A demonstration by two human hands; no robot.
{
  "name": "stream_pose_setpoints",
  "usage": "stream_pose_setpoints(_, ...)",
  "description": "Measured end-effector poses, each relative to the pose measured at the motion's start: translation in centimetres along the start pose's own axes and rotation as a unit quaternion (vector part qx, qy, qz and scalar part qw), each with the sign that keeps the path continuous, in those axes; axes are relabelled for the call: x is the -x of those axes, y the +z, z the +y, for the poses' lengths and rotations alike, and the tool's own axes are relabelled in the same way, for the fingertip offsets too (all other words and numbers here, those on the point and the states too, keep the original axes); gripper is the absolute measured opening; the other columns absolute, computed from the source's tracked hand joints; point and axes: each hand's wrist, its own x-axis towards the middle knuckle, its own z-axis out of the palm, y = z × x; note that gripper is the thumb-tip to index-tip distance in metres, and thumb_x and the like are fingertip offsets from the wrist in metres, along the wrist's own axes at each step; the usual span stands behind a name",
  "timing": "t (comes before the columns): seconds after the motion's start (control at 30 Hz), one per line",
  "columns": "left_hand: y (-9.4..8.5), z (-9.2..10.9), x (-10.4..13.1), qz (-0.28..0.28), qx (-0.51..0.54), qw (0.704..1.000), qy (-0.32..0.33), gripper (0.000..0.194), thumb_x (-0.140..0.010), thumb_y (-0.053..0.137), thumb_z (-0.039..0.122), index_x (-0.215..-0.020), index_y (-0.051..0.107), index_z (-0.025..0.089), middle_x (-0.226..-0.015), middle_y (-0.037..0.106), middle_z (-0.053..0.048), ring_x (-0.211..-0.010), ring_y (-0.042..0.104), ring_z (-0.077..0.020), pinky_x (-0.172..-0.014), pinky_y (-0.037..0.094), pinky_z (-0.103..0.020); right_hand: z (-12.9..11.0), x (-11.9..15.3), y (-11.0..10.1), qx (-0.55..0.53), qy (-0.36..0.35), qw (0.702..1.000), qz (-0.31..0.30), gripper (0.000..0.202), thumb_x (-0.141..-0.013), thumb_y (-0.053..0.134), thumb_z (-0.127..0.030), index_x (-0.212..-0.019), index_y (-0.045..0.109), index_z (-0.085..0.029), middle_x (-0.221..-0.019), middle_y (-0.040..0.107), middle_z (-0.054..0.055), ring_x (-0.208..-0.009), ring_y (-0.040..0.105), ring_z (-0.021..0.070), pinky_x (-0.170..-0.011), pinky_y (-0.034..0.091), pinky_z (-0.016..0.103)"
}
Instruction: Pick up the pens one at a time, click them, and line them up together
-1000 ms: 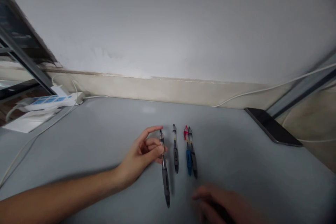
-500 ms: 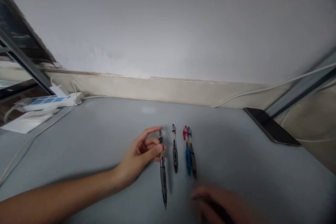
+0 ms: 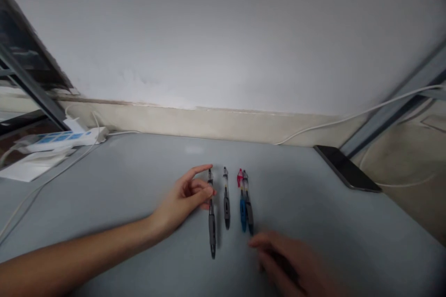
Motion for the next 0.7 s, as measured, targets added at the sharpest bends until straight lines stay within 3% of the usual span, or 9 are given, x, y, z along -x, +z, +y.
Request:
stream_pose_setpoints(0.07, 0.0, 0.7, -1.0, -0.009, -0.051, 0.999, 0.010, 0.065, -0.078, 0.087, 0.033, -0.135, 0.060, 0.018, -0.077, 0.072, 0.001, -0.069, 0.066, -0.0120, -0.060, 0.054, -0.020, 0.5, -0.8, -0.3, 0.031, -0.052, 0.998, 0.006, 0.024, -0.096, 0.053, -0.016, -0.109, 0.071, -0.026, -0.087, 0.083, 0.003, -0.073, 0.079, 0.0215, -0.066, 0.064, 0.029)
stream_pose_setpoints(0.2, 0.2, 1.4, -3.9, -0.030, -0.181, 0.983, 0.021, 0.059, -0.081, 0.080, 0.025, -0.136, 0.060, 0.016, -0.084, 0.069, -0.001, -0.065, 0.067, -0.0121, -0.062, 0.059, -0.026, 0.9, -2.4, -0.8, 0.082, -0.135, 0.987, 0.010, 0.025, -0.095, 0.055, -0.009, -0.112, 0.069, -0.021, -0.098, 0.080, 0.009, -0.091, 0.076, 0.0248, -0.079, 0.065, 0.035)
stream_pose_setpoints(0.4, 0.6, 0.2, -6.7, -0.016, -0.243, 0.969, 0.029, 0.053, -0.078, 0.077, 0.016, -0.130, 0.064, 0.016, -0.110, 0.060, -0.006, -0.055, 0.063, -0.0069, -0.052, 0.056, -0.024, 0.4, -2.9, -0.6, 0.133, -0.226, 0.965, -0.002, 0.031, -0.098, 0.054, -0.007, -0.122, 0.071, -0.018, -0.114, 0.081, 0.008, -0.115, 0.070, 0.0250, -0.103, 0.059, 0.040)
stream_pose_setpoints(0.5, 0.4, -0.3, -6.0, -0.012, -0.261, 0.965, 0.038, 0.051, -0.082, 0.072, 0.020, -0.132, 0.063, 0.016, -0.112, 0.059, -0.007, -0.058, 0.063, -0.0076, -0.056, 0.058, -0.026, 0.6, -2.9, -0.4, 0.173, -0.238, 0.956, 0.009, 0.032, -0.102, 0.050, -0.009, -0.126, 0.071, -0.015, -0.121, 0.080, 0.010, -0.121, 0.069, 0.0258, -0.105, 0.059, 0.041)
stream_pose_setpoints(0.63, 0.1, 0.0, -2.5, -0.042, -0.292, 0.953, 0.072, 0.040, -0.083, 0.069, 0.020, -0.123, 0.069, 0.017, -0.109, 0.061, -0.006, -0.069, 0.064, -0.0123, -0.061, 0.057, -0.026, 1.5, -2.9, 0.2, 0.204, -0.261, 0.943, 0.014, 0.033, -0.102, 0.049, -0.008, -0.127, 0.070, -0.014, -0.126, 0.079, 0.012, -0.126, 0.066, 0.0275, -0.104, 0.060, 0.044)
stream_pose_setpoints(0.7, 0.2, 0.2, -0.1, -0.100, -0.358, 0.916, 0.151, 0.033, -0.087, 0.062, 0.018, -0.118, 0.072, 0.017, -0.105, 0.062, -0.008, -0.076, 0.065, -0.0155, -0.064, 0.057, -0.027, 1.9, -2.9, 0.6, 0.216, -0.275, 0.937, 0.018, 0.035, -0.102, 0.048, -0.006, -0.127, 0.070, -0.014, -0.125, 0.079, 0.011, -0.126, 0.066, 0.0288, -0.103, 0.060, 0.046)
